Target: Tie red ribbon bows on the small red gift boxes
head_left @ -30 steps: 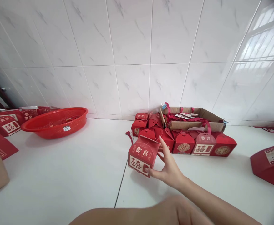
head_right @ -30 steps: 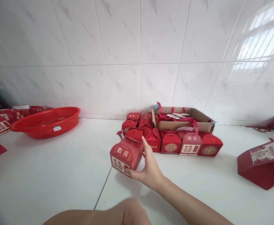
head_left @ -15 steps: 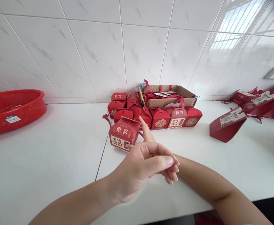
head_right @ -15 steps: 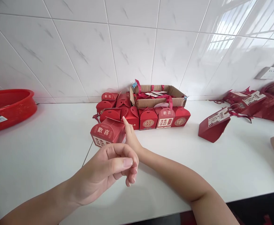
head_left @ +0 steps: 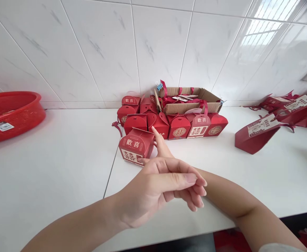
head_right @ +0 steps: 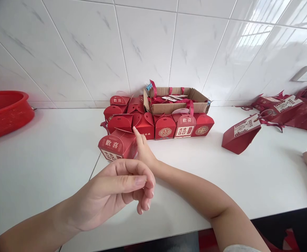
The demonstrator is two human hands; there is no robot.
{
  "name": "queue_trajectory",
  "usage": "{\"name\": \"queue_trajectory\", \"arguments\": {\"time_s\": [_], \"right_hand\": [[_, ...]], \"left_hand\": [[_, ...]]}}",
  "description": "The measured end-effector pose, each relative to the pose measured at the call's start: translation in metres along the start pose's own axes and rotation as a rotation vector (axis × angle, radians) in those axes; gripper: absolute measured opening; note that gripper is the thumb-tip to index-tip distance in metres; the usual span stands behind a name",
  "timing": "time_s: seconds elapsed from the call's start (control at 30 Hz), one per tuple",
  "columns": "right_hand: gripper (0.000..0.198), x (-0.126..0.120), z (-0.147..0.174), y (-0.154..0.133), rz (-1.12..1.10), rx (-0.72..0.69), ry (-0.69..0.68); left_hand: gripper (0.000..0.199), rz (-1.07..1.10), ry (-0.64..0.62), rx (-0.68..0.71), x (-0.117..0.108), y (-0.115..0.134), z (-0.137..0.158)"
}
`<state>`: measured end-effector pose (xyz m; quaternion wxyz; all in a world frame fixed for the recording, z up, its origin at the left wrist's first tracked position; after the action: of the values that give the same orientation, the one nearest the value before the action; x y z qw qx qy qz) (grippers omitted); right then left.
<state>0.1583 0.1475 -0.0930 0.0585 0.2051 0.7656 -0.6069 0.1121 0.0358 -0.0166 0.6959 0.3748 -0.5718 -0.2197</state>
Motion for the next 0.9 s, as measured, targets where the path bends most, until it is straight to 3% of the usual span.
{"name": "queue_trajectory", "arguments": {"time_s": [0.1,0.47,0.6,0.8,0.9], "right_hand": [[0.115,0.004,0.000,-0.003,0.003,-0.073,-0.042],[0.113,0.005,0.002,-0.002,0.035,-0.072,-0.052],[0.107,0.006,0.002,0.001,0.055,-0.067,-0.058],[0.091,0.007,0.002,0.006,0.078,-0.074,-0.039],[0.087,0.008,0.003,0.012,0.112,-0.020,-0.041]], "left_hand": [[0.016,0.038,-0.018,-0.019,0.003,-0.002,0.001],[0.018,0.019,-0.025,-0.008,0.004,-0.003,0.001],[0.017,-0.168,0.012,0.121,0.002,0.009,0.003],[0.016,-0.578,0.132,0.454,0.003,0.042,0.015],[0.016,-0.682,0.143,0.525,0.004,0.048,0.019]]}}
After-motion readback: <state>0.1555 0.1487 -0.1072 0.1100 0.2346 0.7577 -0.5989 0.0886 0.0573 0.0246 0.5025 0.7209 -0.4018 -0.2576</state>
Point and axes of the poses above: each hand's wrist, its own z-axis away from the middle knuckle, its own x-axis out of the palm, y = z × x, the point moved 10 cm from there along -z, towards the middle knuckle, and after that the axes turned 5 degrees about x, right-handed, at the moved point
